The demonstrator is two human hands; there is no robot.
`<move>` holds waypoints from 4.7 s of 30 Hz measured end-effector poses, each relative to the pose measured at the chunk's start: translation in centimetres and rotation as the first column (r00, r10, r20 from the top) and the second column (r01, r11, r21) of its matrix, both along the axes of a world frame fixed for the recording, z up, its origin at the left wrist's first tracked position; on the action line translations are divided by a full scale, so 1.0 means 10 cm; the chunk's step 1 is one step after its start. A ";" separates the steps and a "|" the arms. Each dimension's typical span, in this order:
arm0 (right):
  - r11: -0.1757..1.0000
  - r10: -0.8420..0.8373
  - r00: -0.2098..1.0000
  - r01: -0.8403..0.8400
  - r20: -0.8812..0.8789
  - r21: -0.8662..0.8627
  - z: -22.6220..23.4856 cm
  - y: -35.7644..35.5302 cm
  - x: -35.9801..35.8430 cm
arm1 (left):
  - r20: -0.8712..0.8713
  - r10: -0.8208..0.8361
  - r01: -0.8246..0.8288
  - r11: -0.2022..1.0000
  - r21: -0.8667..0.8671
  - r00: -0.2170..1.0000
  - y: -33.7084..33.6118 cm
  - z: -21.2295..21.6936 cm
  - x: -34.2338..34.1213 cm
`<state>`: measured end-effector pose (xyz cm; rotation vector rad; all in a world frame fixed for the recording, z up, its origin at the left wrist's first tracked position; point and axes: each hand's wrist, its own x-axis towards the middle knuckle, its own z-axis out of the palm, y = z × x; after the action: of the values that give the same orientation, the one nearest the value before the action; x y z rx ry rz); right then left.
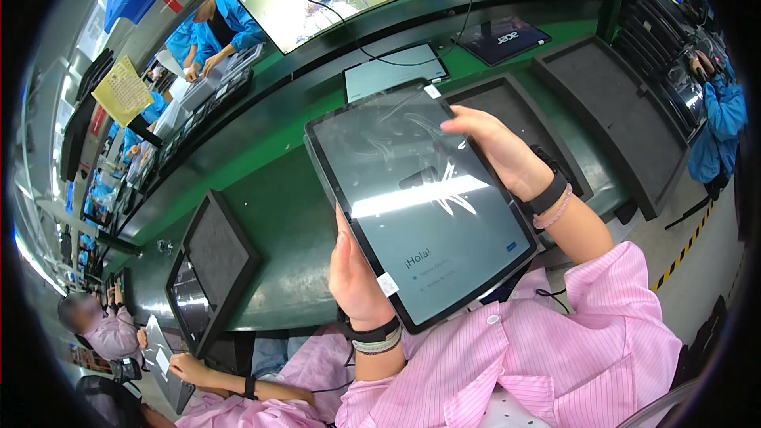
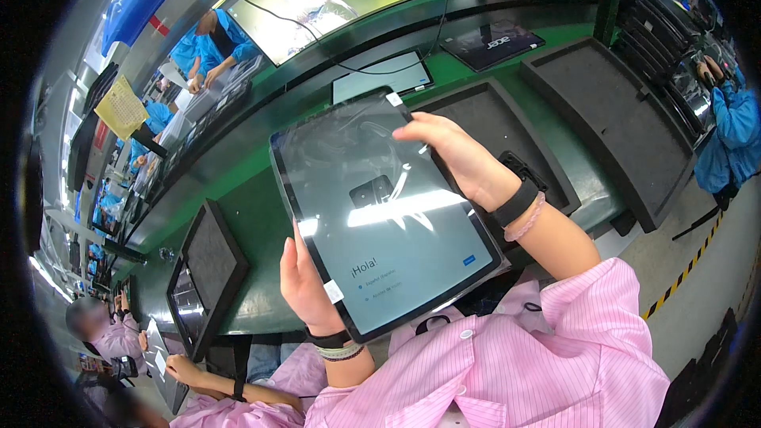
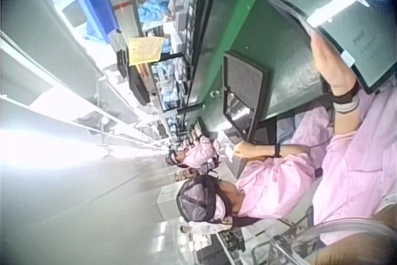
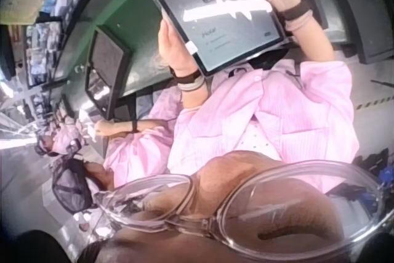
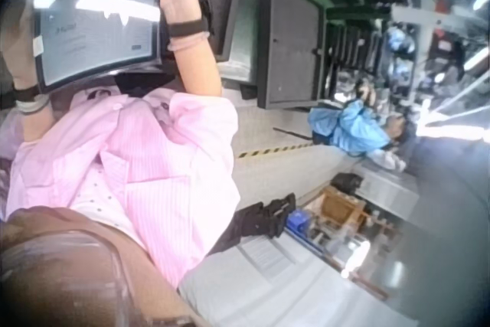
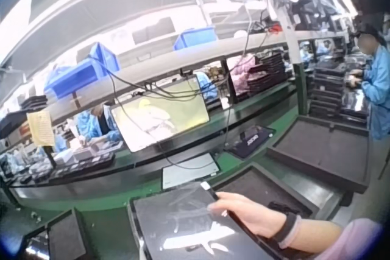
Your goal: Inspecting tablet screens, applying protective films, and testing touchscreen functionality on an assembly line.
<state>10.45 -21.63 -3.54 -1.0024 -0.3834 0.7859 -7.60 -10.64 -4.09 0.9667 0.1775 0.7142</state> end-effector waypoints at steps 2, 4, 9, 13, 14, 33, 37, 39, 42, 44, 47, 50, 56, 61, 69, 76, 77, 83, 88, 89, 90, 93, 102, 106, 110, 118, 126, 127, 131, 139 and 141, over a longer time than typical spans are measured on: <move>0.994 -0.098 0.935 0.108 0.342 -0.012 -0.06 0.03 0.02 | 0.159 -0.138 0.185 0.925 -0.332 0.978 -0.03 -0.02 0.06; 0.997 -0.057 0.925 0.075 0.376 -0.032 -0.07 0.01 0.04 | 0.105 -0.119 0.144 0.949 -0.279 0.987 -0.06 -0.09 0.10; 0.999 0.015 0.961 -0.023 0.275 0.026 0.04 -0.10 -0.02 | -0.005 -0.084 0.081 0.969 -0.234 0.996 0.01 -0.24 0.11; 0.912 -0.180 0.339 0.410 0.923 0.027 0.07 -0.26 -0.10 | 0.031 -0.067 0.074 0.934 -0.349 0.997 0.00 -0.35 0.09; 0.865 -0.186 0.052 0.482 0.981 0.139 0.17 -0.36 -0.19 | 0.025 -0.062 0.067 0.934 -0.350 0.998 0.02 -0.39 0.09; 0.988 -0.064 0.888 -0.009 0.456 0.157 0.23 -0.72 -0.34 | -0.043 0.095 -0.087 0.982 0.169 0.995 0.20 -0.88 -0.37; 0.962 0.062 0.920 -0.158 0.386 0.224 0.21 -0.75 -0.47 | 0.151 -0.124 0.115 0.991 0.066 0.981 0.21 -1.04 -0.46; 0.966 0.028 0.922 -0.124 0.386 0.225 0.26 -0.74 -0.51 | 0.149 -0.149 0.140 0.988 0.072 0.978 0.21 -1.06 -0.47; 0.978 0.050 0.922 -0.123 0.383 0.168 0.25 -0.72 -0.48 | 0.100 -0.090 0.079 0.992 0.103 0.991 0.17 -0.95 -0.45; 0.985 0.079 0.928 -0.129 0.363 0.116 0.21 -0.72 -0.48 | 0.058 -0.014 0.007 0.992 0.129 0.998 0.11 -0.85 -0.38; 0.987 0.161 0.945 -0.160 0.284 -0.026 0.17 -0.67 -0.52 | 0.001 0.197 -0.195 0.974 -0.117 0.980 0.08 -0.73 -0.26; 0.986 0.163 0.945 -0.167 0.282 -0.008 0.00 -0.69 -0.48 | 0.178 0.008 0.051 0.945 -0.324 0.984 0.11 -0.58 -0.13; 0.982 0.088 0.994 -0.098 0.068 0.161 -0.12 -0.68 -0.48 | 0.252 0.024 0.081 0.914 -0.397 0.967 0.14 -0.39 -0.02; 0.961 0.019 0.999 -0.010 -0.030 0.276 -0.23 -0.57 -0.61 | 0.250 0.100 -0.020 0.952 -0.304 0.963 0.26 -0.49 -0.01; 0.897 -0.303 0.951 0.263 0.061 0.356 -0.15 -0.45 -0.77 | 0.003 0.486 -0.486 0.874 -0.015 0.874 0.14 -0.47 0.15; 0.910 -0.220 0.843 -0.004 0.490 0.415 0.11 -0.52 -1.05 | 0.053 0.306 -0.276 0.912 -0.303 0.951 0.30 -0.66 0.12; 0.894 -0.160 0.860 -0.083 0.485 0.441 0.11 -0.50 -1.12 | 0.294 -0.065 0.139 0.961 -0.240 0.954 0.36 -0.66 0.12; 0.915 -0.136 0.949 0.011 0.284 0.403 0.34 -0.21 -1.07 | 0.558 -0.429 0.635 0.732 -0.247 0.711 0.19 -0.50 0.11; 0.916 -0.240 0.956 0.166 0.169 0.364 -0.03 -0.13 -0.71 | 0.762 -0.442 0.878 0.302 -0.370 0.473 -0.05 -0.36 0.18; 0.914 -0.255 0.955 0.187 0.151 0.361 -0.10 -0.14 -0.64 | 0.799 -0.423 0.904 0.203 -0.377 0.428 -0.09 -0.35 0.19; 0.913 -0.261 0.955 0.198 0.138 0.356 -0.12 -0.13 -0.63 | 0.836 -0.393 0.922 0.108 -0.371 0.383 -0.13 -0.31 0.17; 0.917 -0.290 0.949 0.240 0.120 0.317 -0.21 -0.14 -0.65 | 0.902 -0.307 0.932 -0.099 -0.348 0.304 -0.26 -0.41 0.23; 0.929 -0.274 0.962 0.264 0.001 0.260 -0.32 -0.20 -0.57 | 0.807 -0.244 0.783 -0.212 -0.585 0.537 -0.27 -0.32 0.21; 0.918 -0.283 0.959 0.274 -0.011 0.286 -0.31 -0.22 -0.55 | 0.832 -0.224 0.795 -0.251 -0.552 0.507 -0.25 -0.31 0.20; 0.916 -0.298 0.954 0.292 -0.019 0.274 -0.32 -0.25 -0.53 | 0.739 -0.273 0.715 -0.198 -0.670 0.616 -0.25 -0.31 0.23; 0.906 -0.351 0.936 0.334 0.022 0.261 -0.26 -0.22 -0.52 | 0.745 -0.260 0.732 -0.166 -0.661 0.614 -0.24 -0.35 0.24; 0.874 -0.407 0.903 0.343 0.134 0.346 -0.04 -0.37 -0.63 | 0.803 -0.302 0.826 -0.082 -0.558 0.513 -0.25 -0.43 0.21; 0.856 -0.446 0.870 0.344 0.212 0.386 0.06 -0.42 -0.70 | 0.780 -0.302 0.814 -0.025 -0.581 0.548 -0.25 -0.41 0.18; 0.843 -0.520 0.487 0.159 0.702 0.514 0.37 -0.66 -0.90 | 0.725 -0.310 0.777 0.077 -0.625 0.615 -0.23 -0.56 0.19; 0.722 -0.688 0.431 0.487 0.584 0.491 0.42 -0.85 -0.80 | 0.502 -0.377 0.625 0.395 -0.673 0.779 -0.20 -0.42 0.21; 0.730 -0.683 0.521 0.505 0.511 0.461 0.35 -0.82 -0.73 | 0.434 -0.345 0.554 0.481 -0.680 0.832 -0.17 -0.44 0.19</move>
<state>3.15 -29.81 -0.07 -1.0463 -0.6725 -0.3018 -5.69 -12.32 -8.52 0.0217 -0.0020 0.1753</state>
